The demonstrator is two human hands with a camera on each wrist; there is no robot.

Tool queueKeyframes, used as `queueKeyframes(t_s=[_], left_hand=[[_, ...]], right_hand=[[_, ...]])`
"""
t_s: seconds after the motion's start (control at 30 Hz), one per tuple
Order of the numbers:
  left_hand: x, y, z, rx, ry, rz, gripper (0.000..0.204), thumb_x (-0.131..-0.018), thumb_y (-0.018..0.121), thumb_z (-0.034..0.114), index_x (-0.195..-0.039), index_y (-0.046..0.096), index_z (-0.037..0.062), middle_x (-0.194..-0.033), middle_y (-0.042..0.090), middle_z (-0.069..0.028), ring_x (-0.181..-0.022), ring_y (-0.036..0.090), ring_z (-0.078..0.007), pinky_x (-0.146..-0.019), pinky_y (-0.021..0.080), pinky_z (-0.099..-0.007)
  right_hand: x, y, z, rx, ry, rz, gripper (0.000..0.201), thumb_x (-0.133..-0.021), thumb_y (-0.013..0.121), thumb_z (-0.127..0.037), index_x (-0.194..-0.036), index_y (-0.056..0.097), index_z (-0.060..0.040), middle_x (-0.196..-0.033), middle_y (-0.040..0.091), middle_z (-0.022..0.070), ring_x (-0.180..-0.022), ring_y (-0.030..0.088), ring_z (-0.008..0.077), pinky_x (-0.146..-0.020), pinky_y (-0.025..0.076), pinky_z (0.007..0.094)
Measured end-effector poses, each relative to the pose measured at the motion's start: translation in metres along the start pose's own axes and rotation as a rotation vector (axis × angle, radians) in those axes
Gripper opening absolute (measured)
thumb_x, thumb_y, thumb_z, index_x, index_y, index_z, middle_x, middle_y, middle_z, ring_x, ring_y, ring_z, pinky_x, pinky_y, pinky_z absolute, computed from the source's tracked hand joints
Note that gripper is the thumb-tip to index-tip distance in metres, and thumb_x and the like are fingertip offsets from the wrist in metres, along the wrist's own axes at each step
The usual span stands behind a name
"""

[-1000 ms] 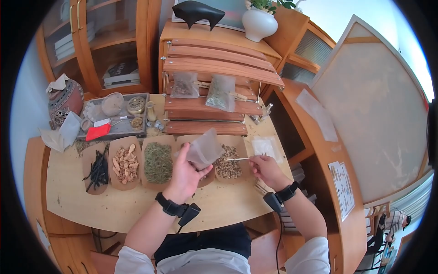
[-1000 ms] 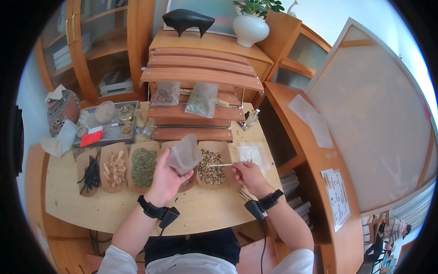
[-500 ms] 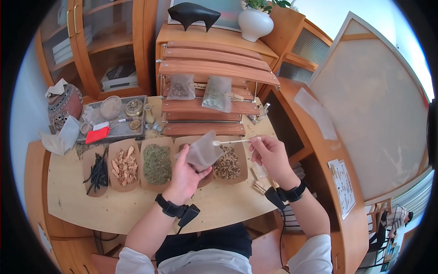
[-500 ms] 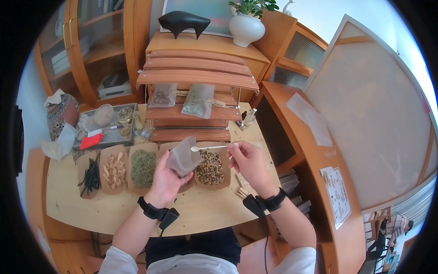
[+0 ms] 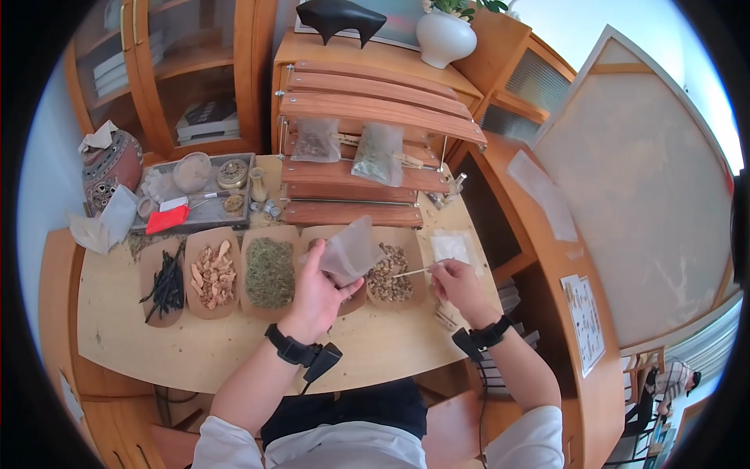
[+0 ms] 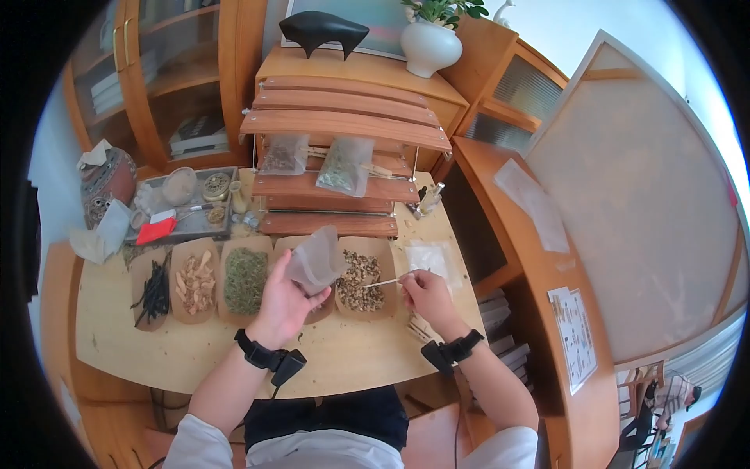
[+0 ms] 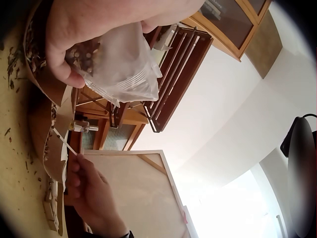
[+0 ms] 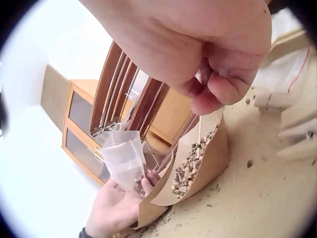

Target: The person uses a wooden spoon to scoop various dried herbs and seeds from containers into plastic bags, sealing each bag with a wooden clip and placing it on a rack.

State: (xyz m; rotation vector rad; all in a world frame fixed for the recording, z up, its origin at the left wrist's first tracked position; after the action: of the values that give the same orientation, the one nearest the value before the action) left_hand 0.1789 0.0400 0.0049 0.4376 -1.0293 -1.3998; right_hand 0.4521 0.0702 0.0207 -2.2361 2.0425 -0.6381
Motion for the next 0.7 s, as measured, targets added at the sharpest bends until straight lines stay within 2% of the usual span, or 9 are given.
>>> queueKeyframes(t_s=[0.1, 0.4, 0.6, 0.7], left_hand=[[0.001, 0.002, 0.001, 0.000, 0.005, 0.013, 0.058, -0.095, 0.053, 0.053, -0.136, 0.045, 0.0126, -0.134, 0.049, -0.0078, -0.122, 0.047, -0.0220, -0.097, 0.044, -0.0435], [0.000, 0.000, 0.002, 0.006, -0.003, 0.001, 0.059, -0.095, 0.053, 0.053, -0.136, 0.045, 0.0120, -0.135, 0.049, -0.0084, -0.122, 0.048, -0.0224, -0.097, 0.044, -0.0431], [0.000, 0.000, 0.002, 0.002, 0.005, 0.004, 0.059, -0.095, 0.053, 0.053, -0.137, 0.045, 0.0117, -0.135, 0.048, -0.0085, -0.122, 0.048, -0.0231, -0.098, 0.044, -0.0433], [0.002, 0.001, 0.002, -0.009, 0.010, 0.007, 0.059, -0.095, 0.053, 0.053, -0.137, 0.044, 0.0116, -0.136, 0.048, -0.0087, -0.122, 0.047, -0.0232, -0.098, 0.043, -0.0436]], right_hand=[[-0.002, 0.005, 0.001, -0.098, 0.131, -0.049, 0.018, -0.098, 0.057, -0.016, -0.091, 0.064, -0.0012, -0.071, 0.058, 0.0003, -0.056, 0.054, 0.0082, -0.049, 0.042, 0.0227], [-0.004, 0.002, 0.006, -0.303, 0.234, -0.099, 0.020, -0.099, 0.056, -0.019, -0.087, 0.061, -0.0035, -0.067, 0.054, -0.0002, -0.055, 0.050, 0.0091, -0.048, 0.038, 0.0225], [-0.003, -0.010, -0.020, -0.405, 0.133, -0.078, 0.015, -0.099, 0.056, -0.015, -0.093, 0.061, -0.0013, -0.077, 0.056, 0.0000, -0.060, 0.051, 0.0077, -0.051, 0.039, 0.0210], [0.000, -0.011, -0.049, -0.429, 0.093, -0.075, 0.014, -0.098, 0.056, -0.013, -0.096, 0.061, 0.0002, -0.079, 0.056, -0.0003, -0.061, 0.051, 0.0071, -0.053, 0.039, 0.0203]])
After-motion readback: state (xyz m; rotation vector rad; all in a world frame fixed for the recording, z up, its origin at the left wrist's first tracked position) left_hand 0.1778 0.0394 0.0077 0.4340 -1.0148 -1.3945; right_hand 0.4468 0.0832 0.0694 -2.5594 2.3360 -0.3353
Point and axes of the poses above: each hand's wrist, its own x-axis away from the middle knuckle, its own y-axis out of the palm, z = x × y, the point moved 1 cm from there along -x, towards the middle knuckle
